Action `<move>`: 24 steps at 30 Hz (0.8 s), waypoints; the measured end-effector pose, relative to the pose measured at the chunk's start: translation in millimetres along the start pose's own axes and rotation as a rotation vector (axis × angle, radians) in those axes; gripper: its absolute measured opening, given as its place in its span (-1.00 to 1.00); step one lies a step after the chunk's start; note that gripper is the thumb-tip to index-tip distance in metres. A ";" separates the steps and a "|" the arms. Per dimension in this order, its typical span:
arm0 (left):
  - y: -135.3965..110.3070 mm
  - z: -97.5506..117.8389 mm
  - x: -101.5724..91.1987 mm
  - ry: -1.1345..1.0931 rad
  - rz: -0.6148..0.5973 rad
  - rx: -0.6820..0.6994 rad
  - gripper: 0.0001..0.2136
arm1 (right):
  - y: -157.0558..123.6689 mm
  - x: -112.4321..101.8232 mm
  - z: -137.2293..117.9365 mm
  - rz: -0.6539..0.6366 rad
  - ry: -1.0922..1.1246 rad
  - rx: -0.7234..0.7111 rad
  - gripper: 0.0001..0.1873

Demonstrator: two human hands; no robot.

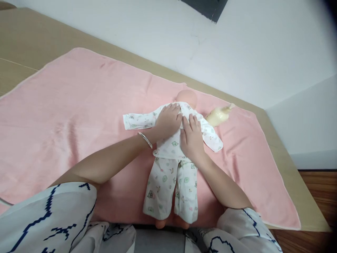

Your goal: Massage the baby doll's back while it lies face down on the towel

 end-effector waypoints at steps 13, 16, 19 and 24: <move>-1.7 -15.0 -0.4 -0.037 0.178 -0.088 -0.58 | 40.5 -5.6 45.7 0.065 0.217 0.013 -0.37; -1.8 -15.8 -0.7 -0.029 0.194 -0.082 -0.58 | 38.2 -5.4 44.6 0.067 0.216 0.009 -0.37; -1.7 -15.8 -0.3 -0.029 0.195 -0.079 -0.57 | 38.3 -6.2 44.7 0.074 0.218 0.004 -0.38; -1.7 -16.5 -0.2 -0.052 0.199 -0.080 -0.57 | 39.0 -6.4 45.2 0.078 0.226 0.005 -0.39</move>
Point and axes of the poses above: each hand's wrist, its own y-axis towards the middle knuckle, its own x-axis out of the palm, z = x × y, the point moved 10 cm from there along y, towards the middle knuckle, and after that the axes turned 13 degrees about x, right-handed, at the moved point
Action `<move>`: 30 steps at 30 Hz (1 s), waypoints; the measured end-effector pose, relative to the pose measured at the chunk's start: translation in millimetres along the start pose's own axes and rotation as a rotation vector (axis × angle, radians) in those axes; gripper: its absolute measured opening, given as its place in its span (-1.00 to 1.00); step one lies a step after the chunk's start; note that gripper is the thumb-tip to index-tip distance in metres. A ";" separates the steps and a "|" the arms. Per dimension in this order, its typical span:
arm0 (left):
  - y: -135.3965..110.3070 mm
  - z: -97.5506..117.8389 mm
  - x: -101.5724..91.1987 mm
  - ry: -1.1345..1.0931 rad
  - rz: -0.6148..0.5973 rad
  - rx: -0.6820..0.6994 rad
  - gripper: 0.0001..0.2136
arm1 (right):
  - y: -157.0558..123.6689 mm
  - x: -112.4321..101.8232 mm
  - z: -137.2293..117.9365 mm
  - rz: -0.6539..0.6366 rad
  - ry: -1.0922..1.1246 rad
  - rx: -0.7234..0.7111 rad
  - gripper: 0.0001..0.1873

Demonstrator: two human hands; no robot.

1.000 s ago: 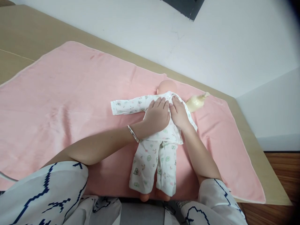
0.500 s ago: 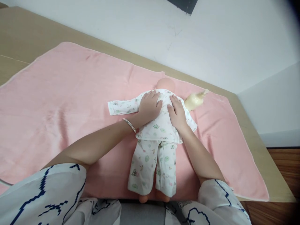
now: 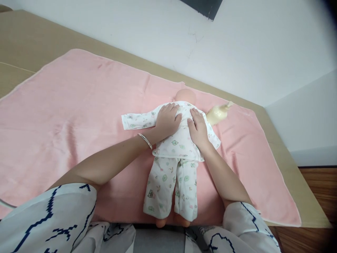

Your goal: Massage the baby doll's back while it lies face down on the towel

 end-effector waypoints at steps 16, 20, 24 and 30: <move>-1.6 -1.7 0.0 0.001 0.013 0.006 -0.61 | -2.7 -2.0 0.0 0.070 0.055 -0.024 -0.41; -1.8 -1.3 -0.9 -0.007 0.028 0.014 -0.61 | -3.1 -2.1 -1.2 0.064 0.044 -0.031 -0.42; -1.5 -2.3 -1.6 -0.007 0.035 0.009 -0.60 | -2.4 -2.2 -1.5 0.056 0.043 -0.025 -0.42; -2.5 9.9 -9.8 0.043 0.035 0.057 -0.61 | 0.8 -3.1 -2.9 0.042 0.018 -0.002 -0.44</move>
Point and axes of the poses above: each hand's wrist, its own y-axis towards the middle knuckle, its own x-axis out of the palm, z = x × y, the point moved 10 cm from there along y, towards the middle knuckle, and after that the axes turned 13 degrees about x, right-handed, at the moved point
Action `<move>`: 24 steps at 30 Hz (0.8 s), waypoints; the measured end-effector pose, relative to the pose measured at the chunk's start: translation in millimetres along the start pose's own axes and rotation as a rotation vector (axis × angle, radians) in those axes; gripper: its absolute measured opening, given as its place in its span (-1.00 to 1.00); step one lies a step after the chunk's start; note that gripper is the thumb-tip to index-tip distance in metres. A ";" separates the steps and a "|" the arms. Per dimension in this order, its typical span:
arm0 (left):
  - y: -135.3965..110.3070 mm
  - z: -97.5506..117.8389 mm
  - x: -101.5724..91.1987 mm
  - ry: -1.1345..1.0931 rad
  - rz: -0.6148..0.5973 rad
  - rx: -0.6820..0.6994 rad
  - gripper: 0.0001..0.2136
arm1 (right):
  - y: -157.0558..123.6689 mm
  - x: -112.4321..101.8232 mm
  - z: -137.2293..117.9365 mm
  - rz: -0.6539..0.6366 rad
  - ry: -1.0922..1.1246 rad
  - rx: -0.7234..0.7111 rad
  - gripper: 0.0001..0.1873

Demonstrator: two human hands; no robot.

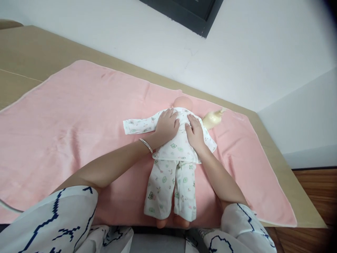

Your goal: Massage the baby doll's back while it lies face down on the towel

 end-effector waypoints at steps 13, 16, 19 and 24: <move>-2.1 9.2 8.1 -0.020 -0.074 0.013 -0.55 | 15.4 10.5 -16.7 -0.148 -0.159 0.047 -0.42; 0.7 -3.9 15.0 -0.027 -0.102 -0.012 -0.51 | 18.9 9.7 -7.8 -0.132 -0.108 0.044 -0.39; 1.4 -9.3 16.1 -0.022 -0.090 -0.013 -0.50 | 9.8 10.6 -8.8 -0.110 -0.119 0.065 -0.36; 2.0 -4.8 11.5 -0.008 -0.065 0.029 -0.55 | -15.6 7.7 -30.9 -0.075 -0.156 0.074 -0.40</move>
Point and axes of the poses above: each hand's wrist, its own y-axis towards the middle knuckle, its own x-axis out of the palm, z = x × y, the point moved 10 cm from there along y, towards the middle knuckle, and after that the axes turned 13 degrees about x, right-handed, at the moved point
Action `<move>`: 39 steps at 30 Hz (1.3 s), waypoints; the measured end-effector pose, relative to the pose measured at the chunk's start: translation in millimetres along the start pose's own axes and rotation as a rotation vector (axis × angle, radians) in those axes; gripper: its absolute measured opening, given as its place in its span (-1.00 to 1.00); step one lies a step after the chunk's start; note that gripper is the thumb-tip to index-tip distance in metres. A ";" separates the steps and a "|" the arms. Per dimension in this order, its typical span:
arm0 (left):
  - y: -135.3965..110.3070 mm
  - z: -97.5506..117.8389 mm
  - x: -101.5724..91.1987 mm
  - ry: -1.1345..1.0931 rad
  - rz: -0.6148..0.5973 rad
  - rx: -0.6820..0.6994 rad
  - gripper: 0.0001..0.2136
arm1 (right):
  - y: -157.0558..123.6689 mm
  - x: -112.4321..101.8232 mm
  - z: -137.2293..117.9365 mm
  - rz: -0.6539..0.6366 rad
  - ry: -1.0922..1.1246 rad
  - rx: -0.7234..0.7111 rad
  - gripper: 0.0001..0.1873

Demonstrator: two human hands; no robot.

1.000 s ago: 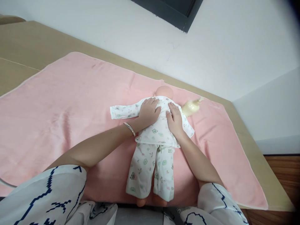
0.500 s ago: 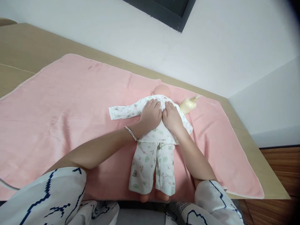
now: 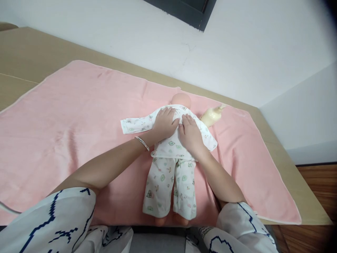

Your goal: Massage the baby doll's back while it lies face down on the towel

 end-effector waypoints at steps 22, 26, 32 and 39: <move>7.3 2.4 -0.7 -0.021 -0.168 0.020 -0.51 | -8.4 -9.2 -6.9 -0.159 -0.028 -0.026 -0.46; -0.2 19.7 -5.1 0.059 -0.159 0.020 -0.53 | 10.2 -2.2 7.3 -0.172 0.060 -0.059 -0.42; -11.9 51.9 -11.9 0.150 -0.106 0.133 -0.55 | 30.5 4.7 18.0 -0.133 0.060 -0.107 -0.41; 8.3 19.1 -9.2 0.038 -0.173 0.069 -0.66 | -3.3 -6.7 -7.0 -0.048 -0.062 -0.007 -0.45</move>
Point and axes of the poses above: each hand's wrist, its own y-axis towards the middle knuckle, its own x-axis out of the palm, z = x × y, the point moved 10 cm from there along y, towards the middle knuckle, and after that the axes turned 13 degrees about x, right-handed, at the moved point
